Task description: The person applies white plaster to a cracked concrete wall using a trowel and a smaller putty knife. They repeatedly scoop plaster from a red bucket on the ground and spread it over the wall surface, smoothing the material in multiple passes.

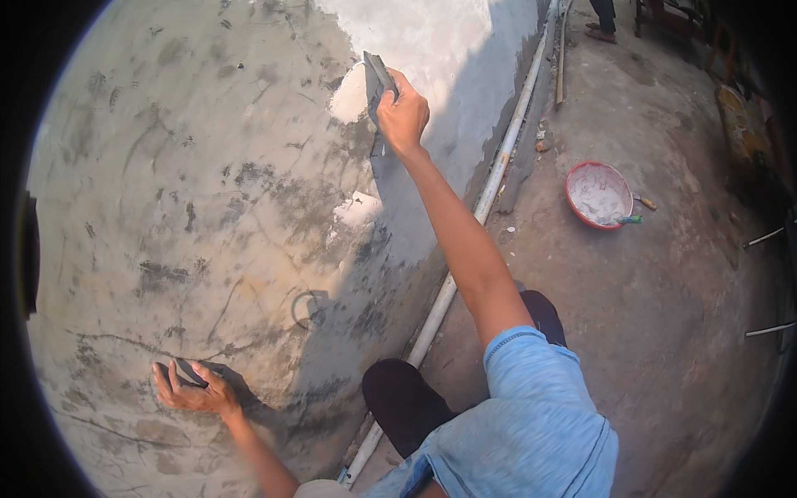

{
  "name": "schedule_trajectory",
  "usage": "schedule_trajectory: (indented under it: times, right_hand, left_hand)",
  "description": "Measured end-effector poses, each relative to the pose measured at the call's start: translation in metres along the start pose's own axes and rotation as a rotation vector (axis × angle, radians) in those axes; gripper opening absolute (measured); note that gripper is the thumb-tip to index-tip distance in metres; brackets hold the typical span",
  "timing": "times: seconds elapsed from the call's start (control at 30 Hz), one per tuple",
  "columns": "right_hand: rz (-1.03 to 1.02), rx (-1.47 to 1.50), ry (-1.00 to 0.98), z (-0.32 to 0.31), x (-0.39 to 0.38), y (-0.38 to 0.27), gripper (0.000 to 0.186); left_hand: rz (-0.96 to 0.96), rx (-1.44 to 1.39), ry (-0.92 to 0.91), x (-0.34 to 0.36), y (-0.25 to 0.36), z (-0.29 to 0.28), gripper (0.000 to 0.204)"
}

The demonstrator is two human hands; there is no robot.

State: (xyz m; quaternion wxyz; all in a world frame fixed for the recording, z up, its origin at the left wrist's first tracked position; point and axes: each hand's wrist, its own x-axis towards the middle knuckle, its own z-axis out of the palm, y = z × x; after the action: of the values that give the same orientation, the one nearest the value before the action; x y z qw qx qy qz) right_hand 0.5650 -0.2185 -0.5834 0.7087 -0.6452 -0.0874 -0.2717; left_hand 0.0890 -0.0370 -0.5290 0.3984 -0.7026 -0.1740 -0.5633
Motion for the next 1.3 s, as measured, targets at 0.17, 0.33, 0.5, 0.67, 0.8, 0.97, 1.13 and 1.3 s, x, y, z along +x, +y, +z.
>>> schedule_trajectory:
  times: [0.17,0.33,0.5,0.67,0.8,0.97,1.13,1.3]
  right_hand:
    - [-0.226,0.109,-0.066,0.005,-0.089,-0.049,0.048]
    - [-0.480,0.219,-0.166,-0.022,-0.138,-0.055,0.055]
    - [0.050,0.124,0.045,-0.023,-0.030,0.007,0.033]
    - [0.025,-0.187,-0.098,0.006,-0.058,-0.006,0.046]
    - [-0.417,0.020,-0.095,0.011,-0.142,-0.023,0.060]
    - [0.242,0.155,-0.302,-0.043,-0.107,-0.014,0.041]
    - [0.055,0.147,0.024,-0.021,-0.004,0.056,0.025]
    - [0.121,0.020,-0.009,-0.012,-0.022,0.015,0.027]
  left_hand:
    - [-0.001,-0.005,0.004,0.004,0.001,-0.003,0.032]
    - [0.003,-0.013,-0.003,-0.004,-0.003,0.002,0.032]
    - [-0.022,-0.005,0.004,-0.002,-0.001,0.002,0.033]
    - [-0.024,-0.001,0.011,0.000,0.002,0.003,0.033]
    - [-0.024,-0.023,0.020,-0.001,0.001,0.004,0.034]
    - [-0.003,0.006,0.001,-0.004,-0.007,0.000,0.035]
    - [-0.022,-0.002,0.000,-0.002,-0.001,0.002,0.035]
    - [-0.019,0.002,-0.004,0.000,0.001,0.000,0.034]
